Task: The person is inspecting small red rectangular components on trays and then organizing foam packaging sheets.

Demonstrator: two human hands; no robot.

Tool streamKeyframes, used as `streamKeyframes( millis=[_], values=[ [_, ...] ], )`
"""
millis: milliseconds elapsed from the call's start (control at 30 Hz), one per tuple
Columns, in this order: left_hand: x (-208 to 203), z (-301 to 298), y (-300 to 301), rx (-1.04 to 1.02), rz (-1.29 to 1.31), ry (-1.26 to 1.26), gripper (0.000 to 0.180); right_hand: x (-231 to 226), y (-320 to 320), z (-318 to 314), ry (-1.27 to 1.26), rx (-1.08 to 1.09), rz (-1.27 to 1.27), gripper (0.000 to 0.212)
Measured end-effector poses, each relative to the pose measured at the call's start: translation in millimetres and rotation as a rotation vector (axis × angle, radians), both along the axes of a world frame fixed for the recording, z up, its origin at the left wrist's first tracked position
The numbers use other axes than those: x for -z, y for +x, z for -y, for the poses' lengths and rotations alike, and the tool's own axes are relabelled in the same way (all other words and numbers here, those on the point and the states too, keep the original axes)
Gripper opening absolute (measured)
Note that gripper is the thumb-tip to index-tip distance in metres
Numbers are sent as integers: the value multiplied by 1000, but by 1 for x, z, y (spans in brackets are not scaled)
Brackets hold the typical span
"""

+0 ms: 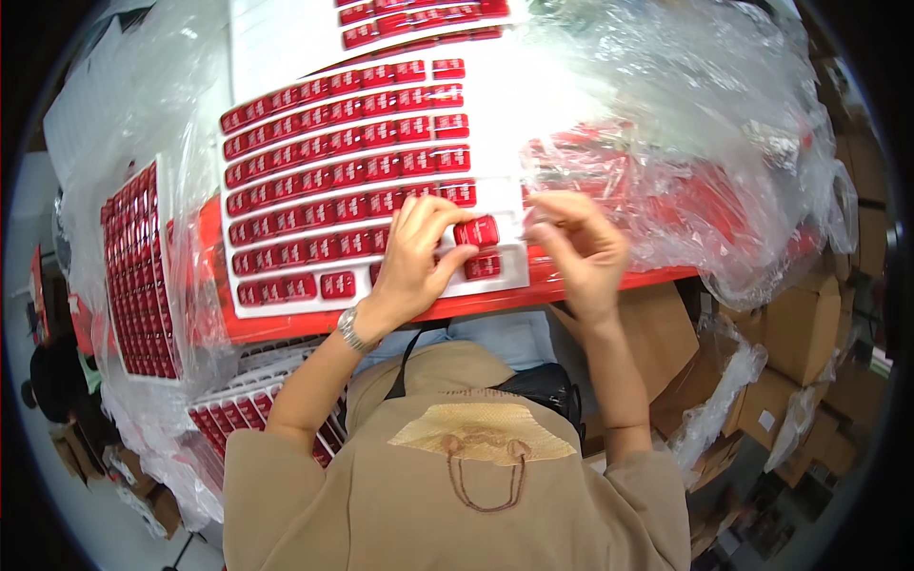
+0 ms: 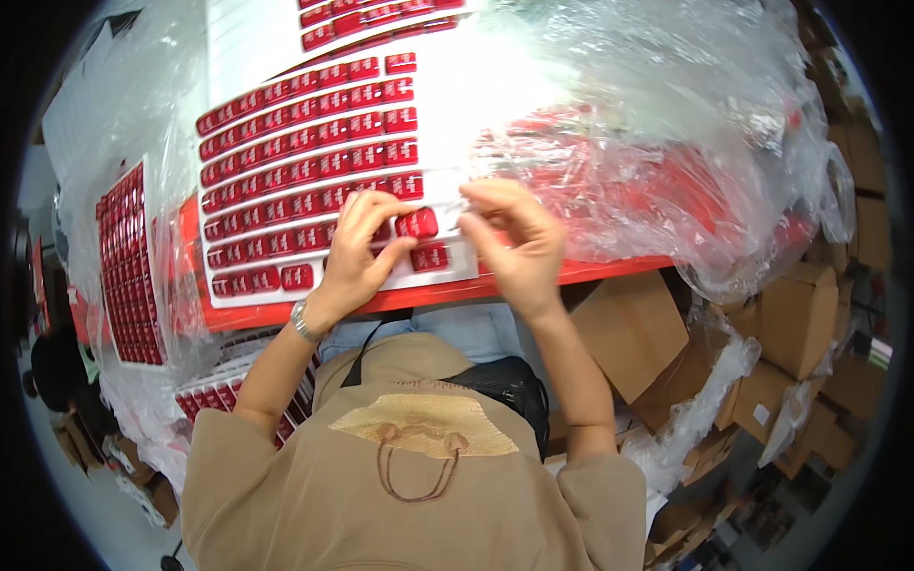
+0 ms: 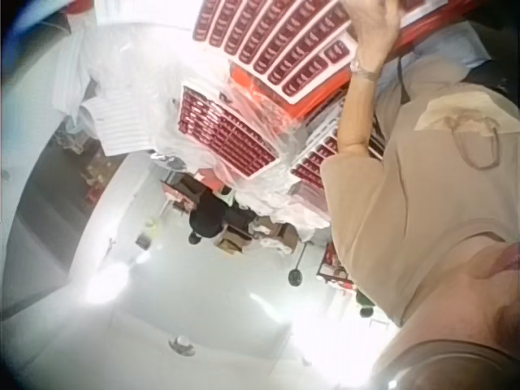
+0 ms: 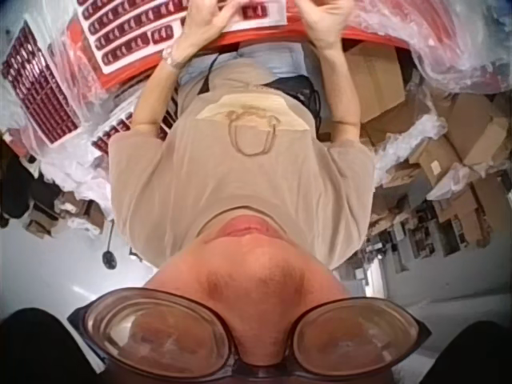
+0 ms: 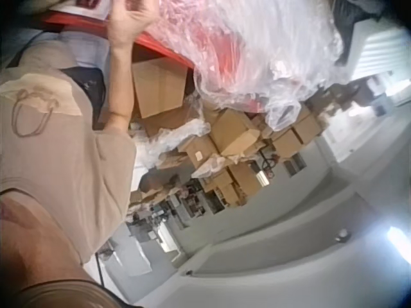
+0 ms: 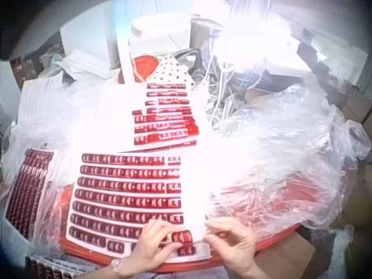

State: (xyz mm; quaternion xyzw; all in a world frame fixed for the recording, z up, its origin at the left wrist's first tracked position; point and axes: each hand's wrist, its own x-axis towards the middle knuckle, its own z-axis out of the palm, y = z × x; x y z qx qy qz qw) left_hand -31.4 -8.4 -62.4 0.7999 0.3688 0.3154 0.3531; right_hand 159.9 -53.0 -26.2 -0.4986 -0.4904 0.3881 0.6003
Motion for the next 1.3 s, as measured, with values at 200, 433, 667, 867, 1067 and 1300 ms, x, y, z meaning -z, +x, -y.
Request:
streamKeyframes(
  millis=[200,433,667,867,1067,1300],
  values=[
    [-10,7,4,44,387,-617,31,12,19,9,176,-218,650,19],
    [-5,-11,13,115,-337,359,33,24,166,-7,-219,565,1448,14],
    [-5,-40,-2,-3,-385,337,39,30,162,-9,-159,563,528,17],
    [0,-39,-3,-89,-134,185,31,-11,56,-14,281,513,808,16],
    [-7,-23,-5,6,161,-63,31,-1,6,-8,-235,-136,-520,10],
    [-11,-29,2,-11,-53,193,33,-9,23,3,-38,149,587,42]
  ],
)
